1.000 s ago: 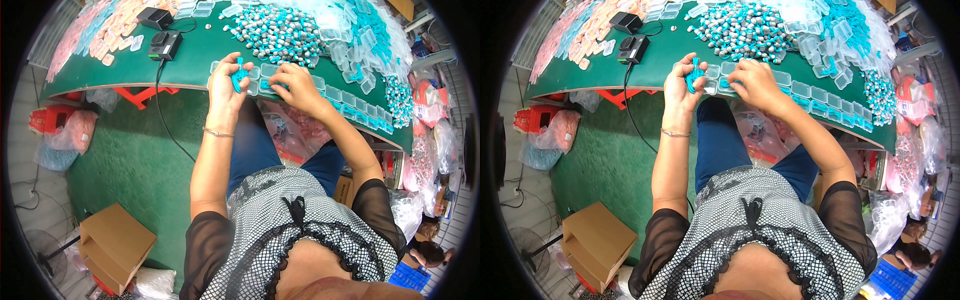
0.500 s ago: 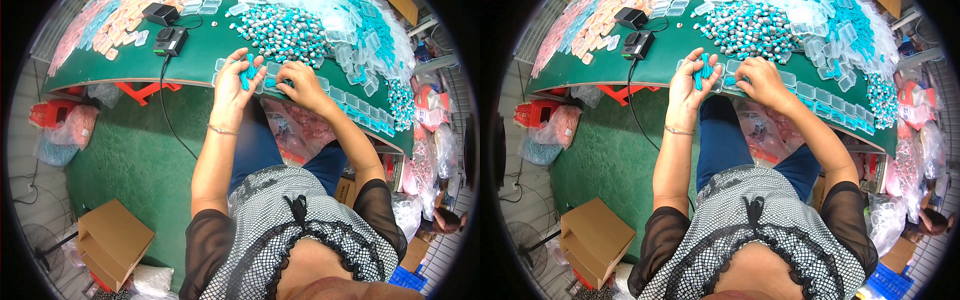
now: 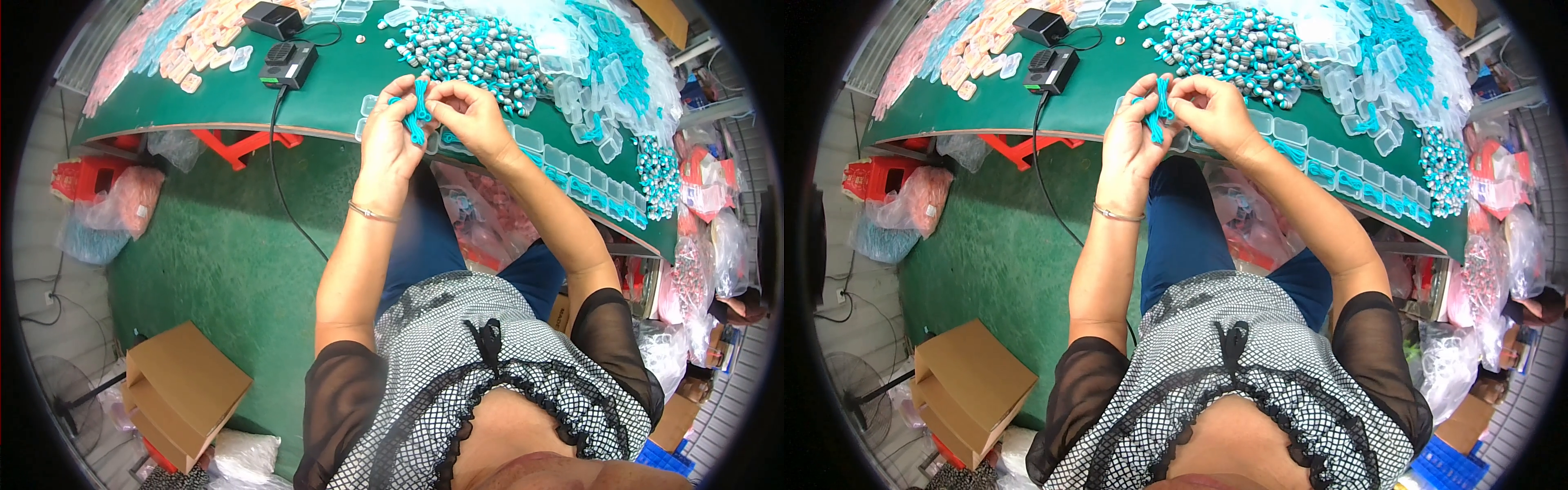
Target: Sorting small blue beads and other colorful components into plastic compartmentalized containers.
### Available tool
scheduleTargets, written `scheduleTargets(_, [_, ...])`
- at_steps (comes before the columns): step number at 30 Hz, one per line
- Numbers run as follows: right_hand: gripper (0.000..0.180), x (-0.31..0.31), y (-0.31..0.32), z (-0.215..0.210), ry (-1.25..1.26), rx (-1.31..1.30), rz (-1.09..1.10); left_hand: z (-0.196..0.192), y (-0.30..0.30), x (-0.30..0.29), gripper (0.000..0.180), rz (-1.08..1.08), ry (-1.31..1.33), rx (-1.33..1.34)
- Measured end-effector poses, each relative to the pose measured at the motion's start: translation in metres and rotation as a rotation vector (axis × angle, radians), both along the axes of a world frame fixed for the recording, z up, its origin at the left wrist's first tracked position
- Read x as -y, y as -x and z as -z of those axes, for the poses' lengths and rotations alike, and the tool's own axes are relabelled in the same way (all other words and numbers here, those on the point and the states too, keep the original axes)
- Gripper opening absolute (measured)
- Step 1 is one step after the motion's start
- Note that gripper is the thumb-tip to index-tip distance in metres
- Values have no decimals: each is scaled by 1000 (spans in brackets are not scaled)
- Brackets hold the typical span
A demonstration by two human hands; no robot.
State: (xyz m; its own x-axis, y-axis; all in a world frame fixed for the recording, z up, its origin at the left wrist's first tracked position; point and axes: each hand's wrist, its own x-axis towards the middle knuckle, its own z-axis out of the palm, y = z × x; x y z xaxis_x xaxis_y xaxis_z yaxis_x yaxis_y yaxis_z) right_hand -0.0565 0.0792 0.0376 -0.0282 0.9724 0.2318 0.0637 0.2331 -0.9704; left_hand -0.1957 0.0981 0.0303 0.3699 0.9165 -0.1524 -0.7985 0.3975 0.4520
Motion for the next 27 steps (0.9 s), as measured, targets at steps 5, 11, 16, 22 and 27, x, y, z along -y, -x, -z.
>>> scheduleTargets(5, [17, -4, 11, -2, 47, -25, -12, 5, -1, -4, 25, -91, -58, -31])
scheduleTargets(11, [18, -5, 5, -16, 91, -103, 53, -1, 2, -9, 24, -129, 161, 147])
scheduleTargets(16, [23, 3, -11, -5, -233, 609, 1, 3, 35, -22, 20, -284, 163, 213])
scheduleTargets(22, [15, 14, 1, 0, -425, 992, 74, 11, 46, -25, 23, -264, 189, 226])
scheduleTargets(27, [13, 14, 3, 0, -543, 1116, 87, 13, 49, -24, 24, -261, 179, 185])
